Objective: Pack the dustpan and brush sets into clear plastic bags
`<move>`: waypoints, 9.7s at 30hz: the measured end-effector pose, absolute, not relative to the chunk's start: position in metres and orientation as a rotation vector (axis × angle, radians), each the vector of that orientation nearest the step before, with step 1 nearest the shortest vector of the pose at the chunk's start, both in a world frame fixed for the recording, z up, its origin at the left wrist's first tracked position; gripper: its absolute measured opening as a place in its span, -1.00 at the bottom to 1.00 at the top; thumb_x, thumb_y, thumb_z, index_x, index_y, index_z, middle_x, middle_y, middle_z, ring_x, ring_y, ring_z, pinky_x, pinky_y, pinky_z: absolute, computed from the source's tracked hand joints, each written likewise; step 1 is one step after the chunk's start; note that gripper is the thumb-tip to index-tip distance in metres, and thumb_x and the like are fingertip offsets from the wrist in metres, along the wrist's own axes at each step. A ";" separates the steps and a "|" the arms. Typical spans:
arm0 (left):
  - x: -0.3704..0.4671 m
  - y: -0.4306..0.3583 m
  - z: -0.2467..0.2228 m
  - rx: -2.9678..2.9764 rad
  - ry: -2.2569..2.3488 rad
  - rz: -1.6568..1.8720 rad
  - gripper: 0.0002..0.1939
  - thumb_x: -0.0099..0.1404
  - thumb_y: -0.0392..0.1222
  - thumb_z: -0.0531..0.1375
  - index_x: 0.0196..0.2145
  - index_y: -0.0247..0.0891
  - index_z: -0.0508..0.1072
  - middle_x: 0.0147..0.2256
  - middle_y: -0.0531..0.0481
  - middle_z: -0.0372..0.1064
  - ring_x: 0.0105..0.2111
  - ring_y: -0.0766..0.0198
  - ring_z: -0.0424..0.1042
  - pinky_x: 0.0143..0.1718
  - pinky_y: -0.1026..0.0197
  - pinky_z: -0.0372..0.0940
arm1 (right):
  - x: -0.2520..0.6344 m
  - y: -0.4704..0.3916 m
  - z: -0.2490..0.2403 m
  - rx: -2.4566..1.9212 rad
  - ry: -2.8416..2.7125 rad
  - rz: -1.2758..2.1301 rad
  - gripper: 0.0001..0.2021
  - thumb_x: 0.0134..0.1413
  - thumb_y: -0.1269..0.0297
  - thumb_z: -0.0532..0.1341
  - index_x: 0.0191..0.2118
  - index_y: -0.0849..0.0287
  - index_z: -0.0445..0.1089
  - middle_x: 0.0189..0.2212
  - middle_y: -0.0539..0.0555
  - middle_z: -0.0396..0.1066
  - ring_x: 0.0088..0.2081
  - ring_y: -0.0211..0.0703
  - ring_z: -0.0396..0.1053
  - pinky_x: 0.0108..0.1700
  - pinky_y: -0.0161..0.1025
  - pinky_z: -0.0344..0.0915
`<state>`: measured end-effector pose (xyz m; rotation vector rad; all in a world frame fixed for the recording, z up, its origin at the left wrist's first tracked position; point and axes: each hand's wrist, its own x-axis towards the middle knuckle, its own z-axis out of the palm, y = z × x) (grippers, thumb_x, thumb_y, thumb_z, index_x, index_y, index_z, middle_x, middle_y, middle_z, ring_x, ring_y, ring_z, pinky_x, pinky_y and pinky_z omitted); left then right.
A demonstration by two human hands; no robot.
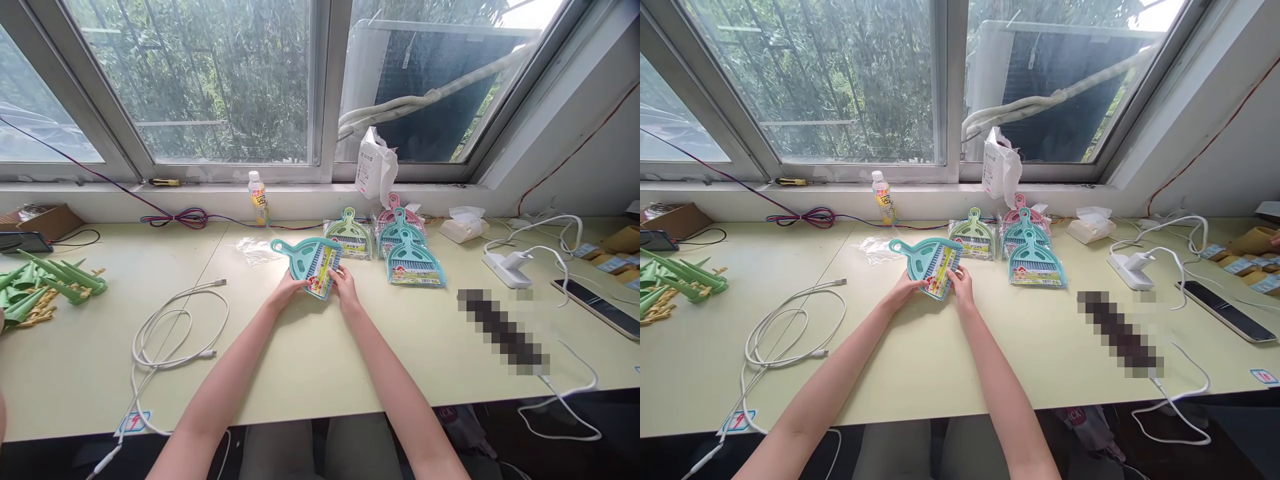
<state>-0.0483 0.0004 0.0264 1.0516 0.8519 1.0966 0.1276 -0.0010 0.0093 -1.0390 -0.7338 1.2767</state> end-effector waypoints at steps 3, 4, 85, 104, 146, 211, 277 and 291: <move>-0.050 0.000 0.026 1.071 0.856 1.105 -0.22 -0.10 -0.27 0.47 0.08 -0.21 0.30 0.05 -0.26 0.44 0.07 -0.14 0.43 0.04 -0.12 0.38 | 0.129 -0.002 0.012 -1.033 -0.723 1.333 -0.62 -0.14 0.30 0.43 -0.15 0.14 0.36 -0.30 0.05 0.58 -0.30 -0.14 0.54 -0.32 -0.28 0.47; -0.051 0.000 0.026 1.073 0.859 1.104 -0.23 -0.09 -0.27 0.47 0.08 -0.21 0.30 0.06 -0.26 0.44 0.07 -0.13 0.43 0.03 -0.12 0.39 | 0.129 -0.003 0.013 -1.032 -0.725 1.343 -0.61 -0.15 0.33 0.43 -0.16 0.14 0.36 -0.30 0.06 0.58 -0.30 -0.13 0.55 -0.31 -0.27 0.48; -0.069 0.000 0.033 2.198 1.502 1.359 -0.34 0.20 -0.49 -0.04 0.19 -0.10 0.40 0.18 0.00 0.36 0.27 0.08 0.17 0.37 -0.25 -0.54 | 0.123 -0.025 0.029 -1.058 -0.711 1.209 -0.61 -0.20 0.32 0.40 -0.17 0.17 0.35 -0.31 0.09 0.57 -0.27 -0.09 0.53 -0.23 -0.17 0.50; -0.069 0.018 0.030 0.605 0.922 1.495 -0.35 0.30 -0.33 0.16 0.31 -0.20 0.11 0.08 -0.15 0.41 0.00 0.19 0.48 -0.07 0.20 0.43 | 0.122 -0.025 0.024 -0.952 -0.691 1.246 -0.60 -0.21 0.31 0.43 -0.20 0.17 0.32 -0.32 0.08 0.55 -0.28 -0.11 0.51 -0.24 -0.18 0.50; -0.016 -0.006 0.017 0.945 0.831 1.277 -0.16 -0.03 -0.33 0.41 0.19 -0.17 0.21 0.04 -0.15 0.42 0.01 0.04 0.45 -0.05 0.04 0.41 | 0.114 -0.022 0.011 -1.125 -0.635 1.004 -0.65 -0.07 0.27 0.29 -0.14 0.12 0.22 -0.17 0.14 0.51 -0.11 -0.08 0.50 -0.12 -0.16 0.50; -0.020 -0.016 0.027 1.100 0.751 1.041 -0.36 0.15 -0.06 0.36 0.15 -0.18 0.31 0.15 -0.18 0.37 0.07 -0.02 0.43 -0.03 -0.01 0.44 | 0.138 -0.021 0.026 -0.924 -0.605 1.219 -0.66 -0.16 0.40 0.37 -0.19 0.15 0.36 -0.14 0.08 0.51 -0.10 -0.09 0.51 -0.06 -0.11 0.54; -0.064 -0.012 0.047 1.349 0.707 0.815 0.45 -0.11 -0.32 0.45 0.40 0.11 -0.50 0.41 -0.24 -0.18 0.28 -0.14 0.19 0.13 -0.10 0.33 | 0.161 0.003 0.002 -1.219 -0.757 1.031 -0.53 0.04 0.15 0.08 0.05 0.22 0.40 -0.22 0.10 0.50 -0.29 -0.20 0.42 -0.30 -0.30 0.39; -0.060 0.017 0.013 1.212 1.058 1.200 -0.46 0.05 -0.07 0.36 -0.03 -0.33 0.43 -0.15 -0.19 0.52 -0.27 0.11 0.51 -0.42 0.21 0.41 | 0.166 0.000 0.001 -1.435 -1.039 0.949 -0.69 -0.06 0.41 0.20 -0.11 0.14 0.36 -0.34 0.00 0.52 -0.29 -0.17 0.47 -0.16 -0.21 0.39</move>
